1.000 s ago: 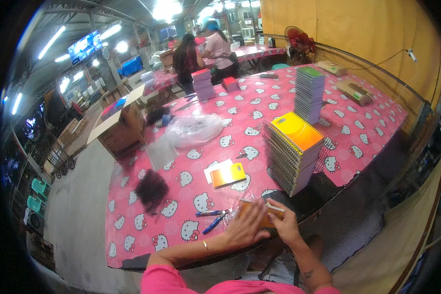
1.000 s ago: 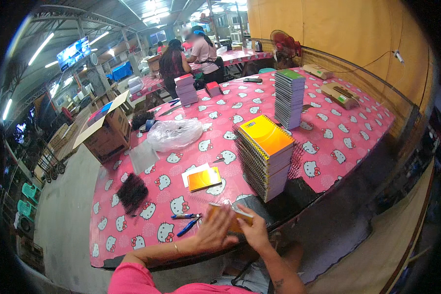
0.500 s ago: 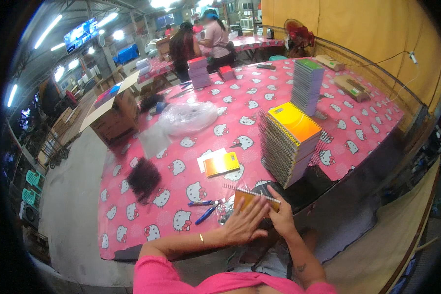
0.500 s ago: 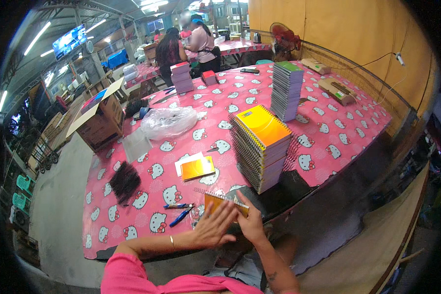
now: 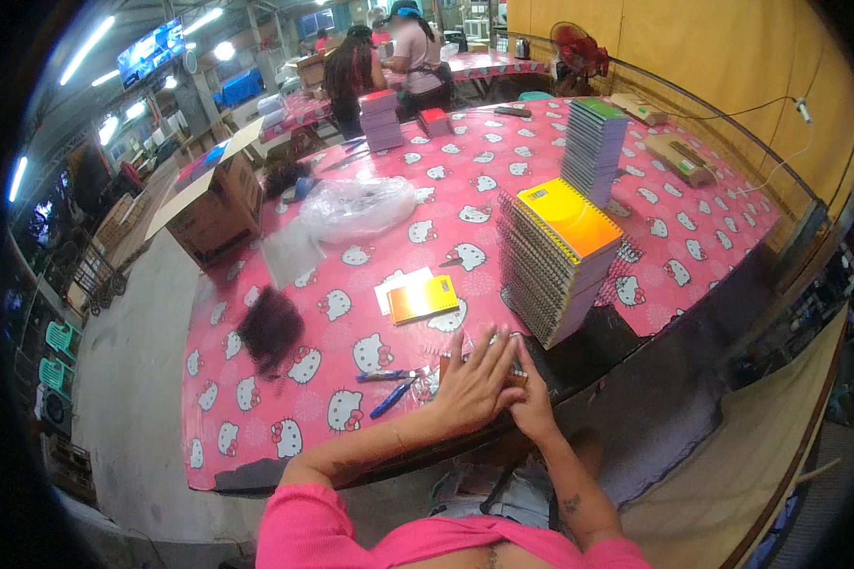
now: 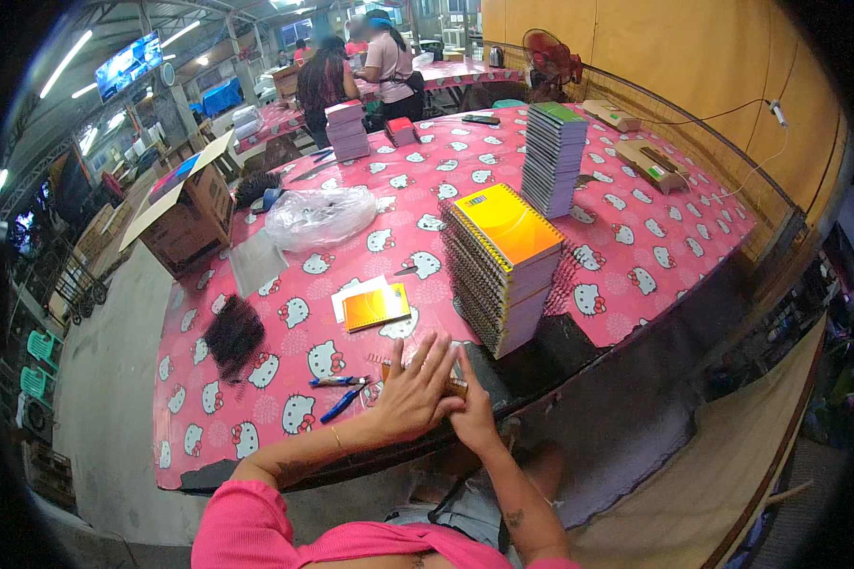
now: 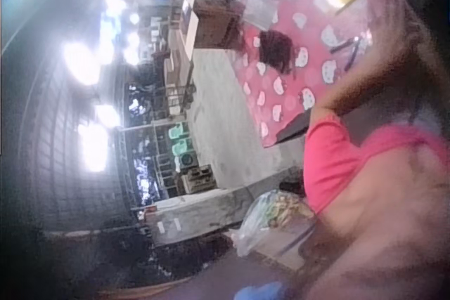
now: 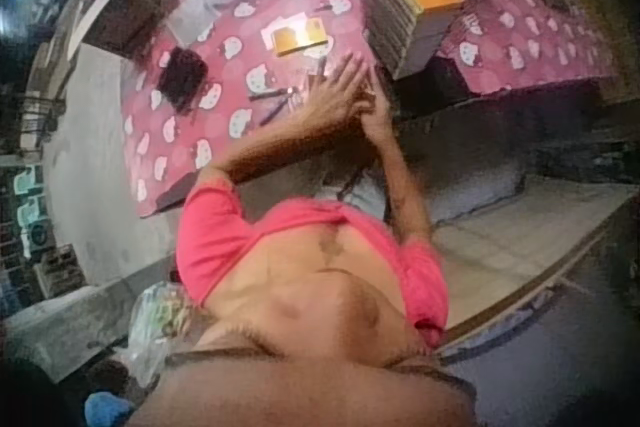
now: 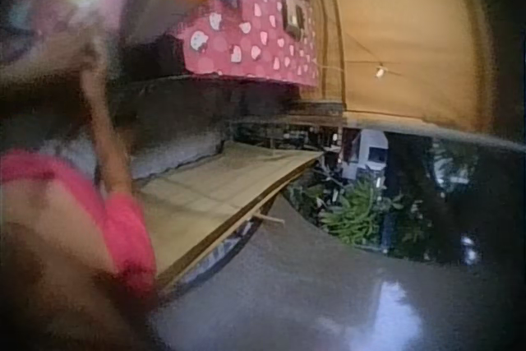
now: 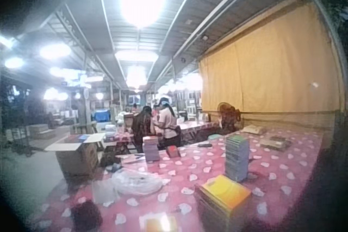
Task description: The person assembles and binds notebooks by manually threading plastic spiral coils through pre-punched holes in stacks of paper and covers, then trimming and crimping the coil ends.
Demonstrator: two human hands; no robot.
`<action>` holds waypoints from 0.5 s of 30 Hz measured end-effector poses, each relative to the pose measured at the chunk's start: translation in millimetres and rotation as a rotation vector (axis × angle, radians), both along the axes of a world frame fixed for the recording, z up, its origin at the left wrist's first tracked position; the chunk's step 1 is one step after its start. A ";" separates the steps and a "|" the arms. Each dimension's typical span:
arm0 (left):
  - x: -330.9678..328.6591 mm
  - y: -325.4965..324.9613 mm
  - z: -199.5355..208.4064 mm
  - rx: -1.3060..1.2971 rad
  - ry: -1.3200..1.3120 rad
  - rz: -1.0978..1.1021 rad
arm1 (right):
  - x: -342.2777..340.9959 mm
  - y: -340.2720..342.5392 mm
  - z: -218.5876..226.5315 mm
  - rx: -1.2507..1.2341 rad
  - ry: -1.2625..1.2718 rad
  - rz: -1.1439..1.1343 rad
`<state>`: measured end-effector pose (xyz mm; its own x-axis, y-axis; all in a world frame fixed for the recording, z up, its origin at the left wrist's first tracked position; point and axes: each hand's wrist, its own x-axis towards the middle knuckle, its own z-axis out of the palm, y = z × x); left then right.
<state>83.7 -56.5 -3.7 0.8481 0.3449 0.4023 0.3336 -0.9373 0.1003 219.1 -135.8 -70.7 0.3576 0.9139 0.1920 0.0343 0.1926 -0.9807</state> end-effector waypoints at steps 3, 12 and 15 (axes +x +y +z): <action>-6.1 -7.4 -10.6 -0.011 -0.061 -0.018 | 1.3 -0.1 -1.4 0.020 0.216 0.076; -1.3 11.6 -25.1 -0.076 -0.124 -0.061 | 11.5 -7.8 6.6 -0.132 -0.150 0.110; 1.7 8.0 -20.4 -0.085 -0.173 -0.052 | 38.4 -19.3 21.2 0.024 -0.496 0.094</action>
